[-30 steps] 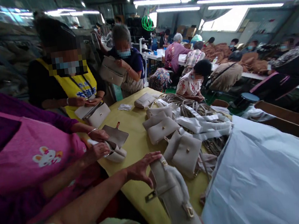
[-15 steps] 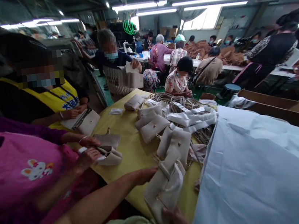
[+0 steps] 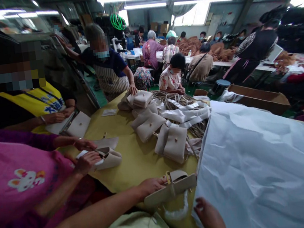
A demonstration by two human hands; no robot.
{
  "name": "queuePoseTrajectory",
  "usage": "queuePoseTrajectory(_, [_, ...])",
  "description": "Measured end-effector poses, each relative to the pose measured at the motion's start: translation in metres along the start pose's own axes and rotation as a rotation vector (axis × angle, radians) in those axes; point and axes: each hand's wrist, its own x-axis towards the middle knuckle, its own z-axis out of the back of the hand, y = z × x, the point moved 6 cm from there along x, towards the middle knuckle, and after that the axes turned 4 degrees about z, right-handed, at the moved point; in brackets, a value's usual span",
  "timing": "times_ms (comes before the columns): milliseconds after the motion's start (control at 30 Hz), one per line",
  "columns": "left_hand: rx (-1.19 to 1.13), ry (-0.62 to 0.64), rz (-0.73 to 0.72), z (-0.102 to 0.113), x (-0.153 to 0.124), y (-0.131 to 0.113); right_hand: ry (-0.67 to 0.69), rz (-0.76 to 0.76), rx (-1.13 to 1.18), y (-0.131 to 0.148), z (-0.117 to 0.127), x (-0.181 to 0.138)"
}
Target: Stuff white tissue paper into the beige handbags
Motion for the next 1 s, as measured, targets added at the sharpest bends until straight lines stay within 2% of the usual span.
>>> queuePoseTrajectory(33, [0.015,0.006,-0.013,0.001,0.0,-0.003,-0.101,0.06,-0.021,0.001,0.021,0.01])
queuePoseTrajectory(100, [0.139,0.036,-0.057,0.001,-0.002,-0.01,-0.154,0.228,-0.006,0.015,0.047,0.027])
queuePoseTrajectory(167, [0.305,0.057,-0.081,0.003,-0.006,-0.017,-0.07,0.333,0.054,0.03,0.052,0.039])
queuePoseTrajectory(233, [0.436,0.082,-0.063,0.005,-0.01,-0.022,0.048,0.327,0.115,0.037,0.044,0.04])
queuePoseTrajectory(333, [0.535,0.117,-0.012,0.011,-0.016,-0.024,0.155,0.326,0.168,0.041,0.023,0.02])
queuePoseTrajectory(467, [0.641,0.082,-0.004,0.016,-0.018,-0.026,0.123,0.371,0.336,0.052,0.005,-0.014])
queuePoseTrajectory(600, [0.861,-0.002,-0.196,0.014,-0.014,-0.04,0.101,0.414,0.403,0.066,0.0,-0.026])
queuePoseTrajectory(667, [0.928,0.031,-0.238,0.014,-0.009,-0.045,0.099,0.448,0.388,0.072,-0.001,-0.026])
queuePoseTrajectory(767, [0.968,0.102,-0.146,0.02,0.002,-0.052,0.065,0.496,0.35,0.075,-0.001,-0.025])
queuePoseTrajectory(833, [0.973,0.101,-0.061,0.026,0.008,-0.059,0.046,0.536,0.324,0.077,-0.006,-0.026])
queuePoseTrajectory(1000, [0.977,0.105,0.126,0.02,0.019,-0.066,0.022,0.657,0.129,0.073,-0.035,-0.033])
